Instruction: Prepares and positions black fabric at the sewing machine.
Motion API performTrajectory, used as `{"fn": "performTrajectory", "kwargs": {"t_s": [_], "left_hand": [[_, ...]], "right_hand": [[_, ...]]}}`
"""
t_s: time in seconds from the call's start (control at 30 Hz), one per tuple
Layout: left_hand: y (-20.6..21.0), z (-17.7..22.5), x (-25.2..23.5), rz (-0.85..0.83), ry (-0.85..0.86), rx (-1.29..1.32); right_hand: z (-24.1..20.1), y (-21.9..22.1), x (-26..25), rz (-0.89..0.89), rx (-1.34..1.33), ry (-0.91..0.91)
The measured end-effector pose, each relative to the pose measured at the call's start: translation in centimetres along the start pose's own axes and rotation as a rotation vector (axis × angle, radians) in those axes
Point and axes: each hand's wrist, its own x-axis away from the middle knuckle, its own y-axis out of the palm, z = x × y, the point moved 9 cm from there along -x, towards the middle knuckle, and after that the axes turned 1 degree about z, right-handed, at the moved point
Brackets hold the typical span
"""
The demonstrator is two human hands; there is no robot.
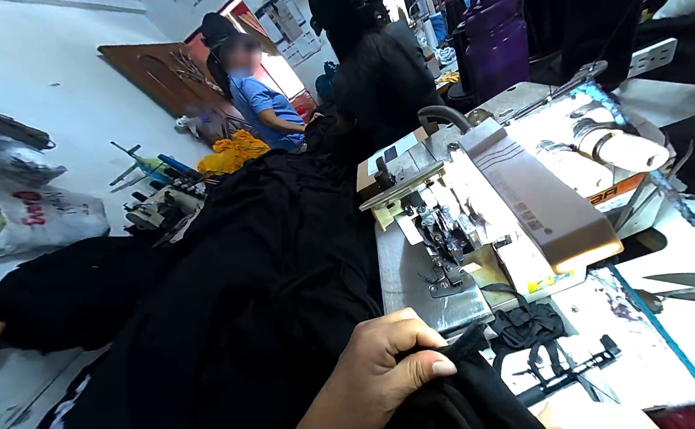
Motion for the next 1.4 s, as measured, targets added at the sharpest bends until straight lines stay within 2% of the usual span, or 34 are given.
{"fn": "performTrajectory", "kwargs": {"t_s": [0.23, 0.33, 0.4, 0.57, 0.7, 0.83, 0.97, 1.03, 1.13, 1.27, 1.4], "left_hand": [[0.3, -0.3, -0.9, 0.003, -0.098, 0.003], [-0.1, -1.1, -0.8, 0.063, -0.19, 0.076], [0.0, -1.6, -0.7, 0.101, -0.229, 0.105], [1.0, -0.5, -0.8, 0.083, -0.125, 0.041], [1.9, 1.3, -1.1, 0.017, 0.0, -0.058], [1.9, 1.1, -0.9, 0.018, 0.003, -0.051], [1.6, 0.3, -0.5, 0.017, -0.024, -0.003], [1.7, 0.4, -0.5, 0.012, 0.007, 0.035], [2.0, 0.9, -0.6, 0.007, 0.05, 0.06], [1.7, 2.0, 0.2, -0.059, -0.012, -0.248], [2.0, 2.4, 0.7, -0.097, -0.12, -0.398]], "right_hand": [[-0.6, -0.1, -1.2, -0.023, 0.095, -0.045], [0.0, -0.5, -1.3, 0.022, 0.056, 0.022], [0.0, -1.0, -1.4, 0.082, 0.044, 0.002], [-2.4, -2.4, -1.9, 0.329, 0.082, -0.228], [-2.6, -2.1, -3.7, 0.384, 0.012, -0.231], [-2.4, -2.7, -5.8, 0.307, 0.057, -0.355], [-3.0, -2.6, -6.5, 0.042, -0.001, -0.374], [-2.9, -1.8, -6.6, -0.017, -0.007, -0.365], [-2.8, -1.8, -6.7, 0.021, -0.082, -0.305], [-1.4, -3.5, -6.8, 0.178, -0.052, -0.208], [-0.8, -3.6, -6.9, 0.1, -0.048, -0.027]]}}
